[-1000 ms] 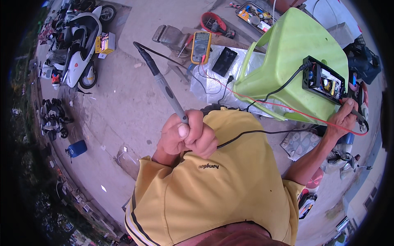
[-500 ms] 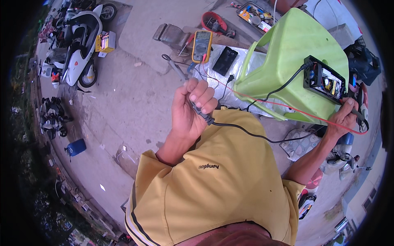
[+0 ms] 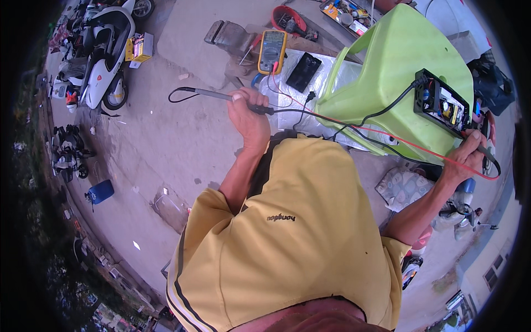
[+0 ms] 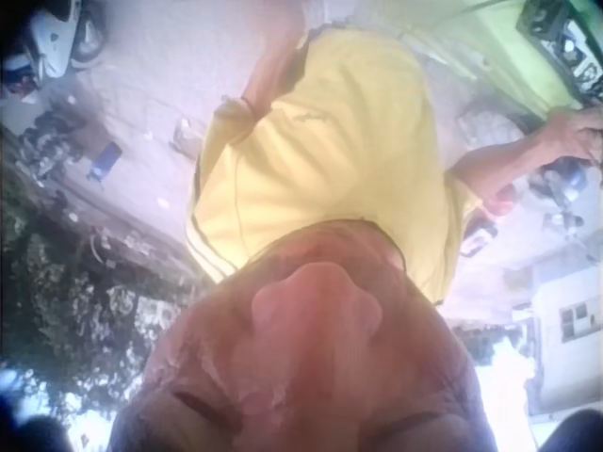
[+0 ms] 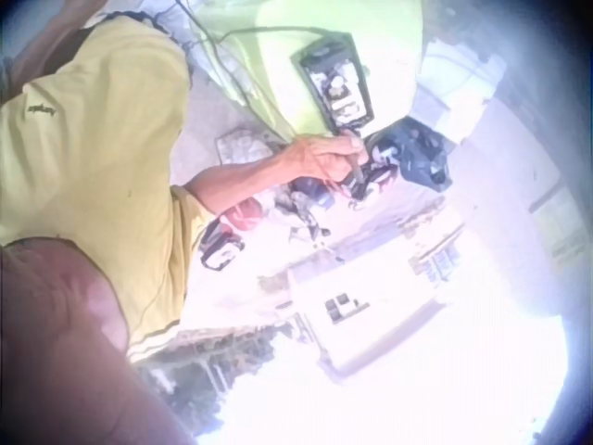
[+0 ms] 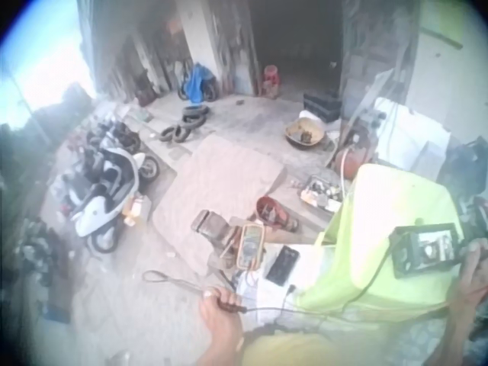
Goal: The person repeatedly touches multimeter probes to terminals on a small black electronic device placed on a green stool. The person holds the probes and makes contact with different points on the device throughout the clip.
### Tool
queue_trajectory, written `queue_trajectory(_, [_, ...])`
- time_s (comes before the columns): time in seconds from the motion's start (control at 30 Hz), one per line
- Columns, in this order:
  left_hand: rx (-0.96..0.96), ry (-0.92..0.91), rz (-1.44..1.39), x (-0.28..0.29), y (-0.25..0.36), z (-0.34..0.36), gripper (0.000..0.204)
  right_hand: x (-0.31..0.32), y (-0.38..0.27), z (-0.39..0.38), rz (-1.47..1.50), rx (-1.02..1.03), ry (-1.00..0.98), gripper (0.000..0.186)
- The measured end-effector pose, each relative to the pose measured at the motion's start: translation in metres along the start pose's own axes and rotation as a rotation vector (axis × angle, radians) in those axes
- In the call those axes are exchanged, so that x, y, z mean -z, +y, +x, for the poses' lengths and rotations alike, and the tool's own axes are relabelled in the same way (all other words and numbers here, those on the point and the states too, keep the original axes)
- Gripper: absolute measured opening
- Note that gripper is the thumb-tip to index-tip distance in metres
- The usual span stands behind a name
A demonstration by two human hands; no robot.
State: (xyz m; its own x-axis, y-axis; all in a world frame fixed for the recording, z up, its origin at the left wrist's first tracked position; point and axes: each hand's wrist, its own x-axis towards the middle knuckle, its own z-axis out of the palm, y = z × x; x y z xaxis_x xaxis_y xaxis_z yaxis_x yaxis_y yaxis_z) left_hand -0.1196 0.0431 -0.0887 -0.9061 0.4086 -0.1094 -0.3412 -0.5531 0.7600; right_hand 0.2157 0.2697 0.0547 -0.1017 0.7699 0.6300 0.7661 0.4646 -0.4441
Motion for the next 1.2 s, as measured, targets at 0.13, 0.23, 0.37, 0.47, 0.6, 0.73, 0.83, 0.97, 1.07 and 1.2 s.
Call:
queue_trajectory(0.13, [-0.046,-0.021,0.064,0.010,-0.006,0.006,0.016,0.000,-0.002,0.000,0.013,-0.022,0.015,0.037])
queue_trajectory(0.23, [-0.115,-0.081,0.136,0.017,-0.012,0.007,0.015,-0.001,-0.001,0.000,0.035,-0.026,0.018,0.036])
queue_trajectory(0.37, [-0.204,-0.176,0.354,0.022,-0.019,0.004,0.015,-0.002,-0.002,0.000,0.080,-0.064,0.027,0.035])
queue_trajectory(0.47, [-0.223,-0.281,0.408,0.027,-0.022,0.002,0.017,-0.002,0.000,0.000,0.071,-0.007,0.027,0.035])
queue_trajectory(0.6, [0.202,-0.082,-0.019,0.007,0.008,-0.003,0.021,-0.001,0.002,0.002,0.018,0.078,0.038,0.037])
queue_trajectory(0.73, [0.303,-0.127,-0.318,0.006,0.028,0.009,0.018,-0.001,0.006,0.001,0.005,0.064,0.027,0.036])
queue_trajectory(0.83, [0.394,-0.199,-0.563,-0.003,0.042,0.011,0.021,0.000,0.006,0.002,0.001,0.028,0.017,0.036])
queue_trajectory(0.97, [0.513,-0.237,-0.804,-0.017,0.056,0.008,0.020,0.000,0.000,0.002,-0.018,0.046,0.022,0.038])
queue_trajectory(1.07, [0.579,-0.285,-0.920,-0.028,0.062,0.006,0.020,0.000,0.005,0.001,-0.010,-0.003,0.006,0.040])
queue_trajectory(1.2, [0.621,-0.347,-0.962,-0.037,0.066,0.006,0.019,0.000,0.006,0.000,0.009,-0.049,0.004,0.040])
